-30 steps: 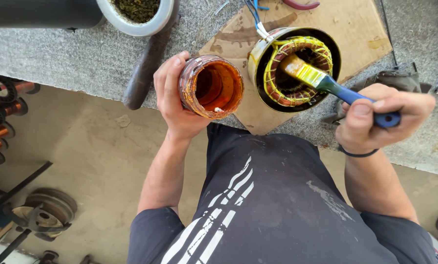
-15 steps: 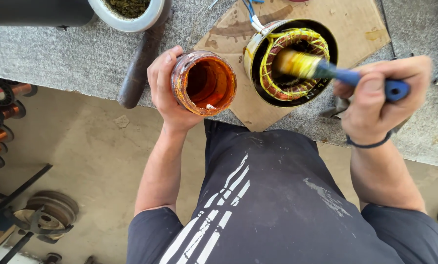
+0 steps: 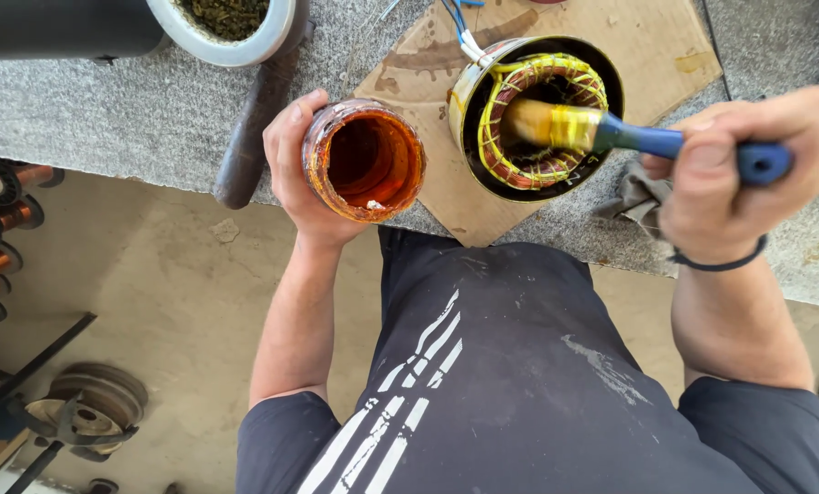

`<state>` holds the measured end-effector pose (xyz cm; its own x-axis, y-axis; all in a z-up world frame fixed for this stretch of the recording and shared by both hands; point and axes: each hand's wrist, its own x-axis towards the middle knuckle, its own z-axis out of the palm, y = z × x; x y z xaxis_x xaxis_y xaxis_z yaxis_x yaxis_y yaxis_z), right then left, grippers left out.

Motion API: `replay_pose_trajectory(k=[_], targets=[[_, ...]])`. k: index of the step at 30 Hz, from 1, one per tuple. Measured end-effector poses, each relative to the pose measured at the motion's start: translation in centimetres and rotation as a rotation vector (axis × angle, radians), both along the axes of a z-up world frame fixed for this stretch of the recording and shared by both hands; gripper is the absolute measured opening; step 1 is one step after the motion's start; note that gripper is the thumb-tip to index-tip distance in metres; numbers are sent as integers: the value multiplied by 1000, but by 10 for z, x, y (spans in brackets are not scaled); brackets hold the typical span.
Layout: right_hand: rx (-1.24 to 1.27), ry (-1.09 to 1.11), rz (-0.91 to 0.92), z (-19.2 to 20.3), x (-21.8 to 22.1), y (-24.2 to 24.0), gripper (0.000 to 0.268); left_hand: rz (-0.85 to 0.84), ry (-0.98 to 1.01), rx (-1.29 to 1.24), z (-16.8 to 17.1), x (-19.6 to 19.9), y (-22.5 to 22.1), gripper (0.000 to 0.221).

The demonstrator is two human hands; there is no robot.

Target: Applying insulating varnish to the copper windings of an electric motor stator using a brush

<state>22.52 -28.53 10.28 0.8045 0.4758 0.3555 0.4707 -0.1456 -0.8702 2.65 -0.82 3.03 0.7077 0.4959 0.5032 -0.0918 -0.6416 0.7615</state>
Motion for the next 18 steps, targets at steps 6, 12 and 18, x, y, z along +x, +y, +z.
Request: replay_pose_trajectory(k=[6,12,18], targets=[[-190,101,345,18,9,-5,28,-25,-24,-92,0,-2,1,84],[-299,-444,658,30,25,6,18,-23,-48,-88,-1,-1,1,86],[-523,-1119,833,77,16,28,25,10,-51,-79,1,-1,1,84]])
